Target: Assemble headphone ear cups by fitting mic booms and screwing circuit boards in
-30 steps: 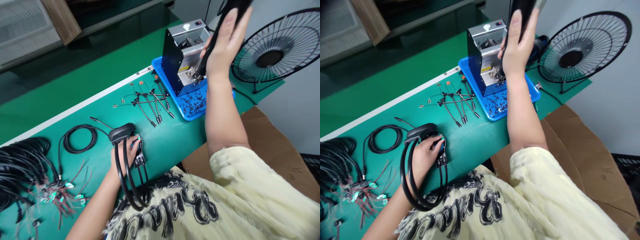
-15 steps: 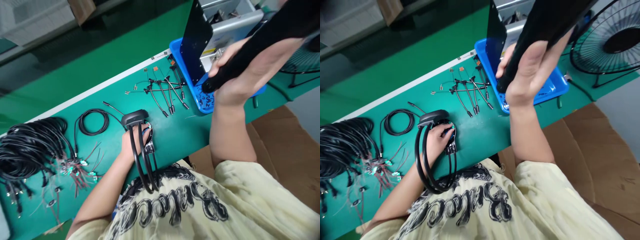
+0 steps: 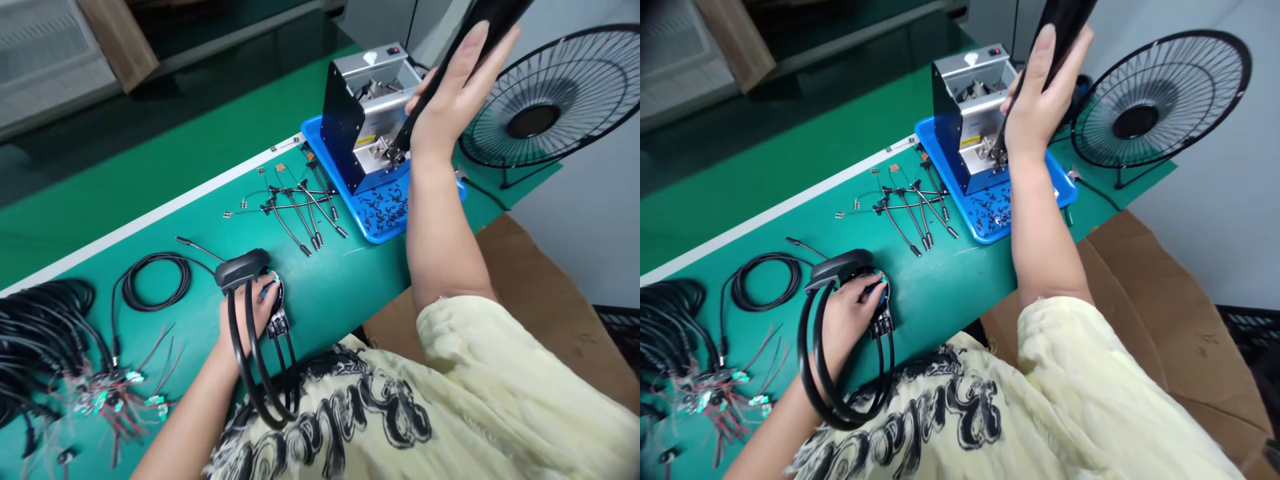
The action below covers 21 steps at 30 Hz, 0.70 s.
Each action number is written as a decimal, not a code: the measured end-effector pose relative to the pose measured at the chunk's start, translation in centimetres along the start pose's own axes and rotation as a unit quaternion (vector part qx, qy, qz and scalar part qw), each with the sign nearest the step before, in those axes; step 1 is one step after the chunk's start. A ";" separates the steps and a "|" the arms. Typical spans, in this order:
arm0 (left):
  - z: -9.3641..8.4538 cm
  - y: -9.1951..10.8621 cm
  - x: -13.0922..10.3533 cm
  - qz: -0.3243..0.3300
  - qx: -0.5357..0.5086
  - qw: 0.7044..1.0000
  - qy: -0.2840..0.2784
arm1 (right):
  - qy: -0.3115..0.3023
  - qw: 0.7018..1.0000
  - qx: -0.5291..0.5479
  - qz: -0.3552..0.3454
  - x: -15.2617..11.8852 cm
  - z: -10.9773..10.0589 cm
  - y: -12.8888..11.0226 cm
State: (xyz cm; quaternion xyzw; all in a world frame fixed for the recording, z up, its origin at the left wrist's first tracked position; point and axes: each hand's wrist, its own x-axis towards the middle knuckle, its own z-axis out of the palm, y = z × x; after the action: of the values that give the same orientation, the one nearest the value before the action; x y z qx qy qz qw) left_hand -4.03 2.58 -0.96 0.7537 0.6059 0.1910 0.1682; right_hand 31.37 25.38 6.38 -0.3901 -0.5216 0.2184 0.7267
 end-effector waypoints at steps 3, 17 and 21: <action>0.0 0.0 0.1 0.004 0.003 1.000 0.006 | 0.093 0.995 -0.019 -0.028 -1.0 0.2 0.1; 0.3 0.3 0.0 -0.044 -0.017 0.998 -0.038 | -0.082 0.947 0.270 0.156 -17.5 11.0 -12.4; 0.2 0.6 0.0 -0.046 -0.019 0.998 -0.041 | -0.138 0.946 0.237 0.171 -21.2 13.7 -10.7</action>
State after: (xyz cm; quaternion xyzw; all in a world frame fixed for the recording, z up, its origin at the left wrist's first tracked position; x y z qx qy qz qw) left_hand -3.47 2.43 -0.85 0.7290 0.6287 0.1638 0.2157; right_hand 10.07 8.28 4.54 -0.2558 -0.4750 0.5088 0.6709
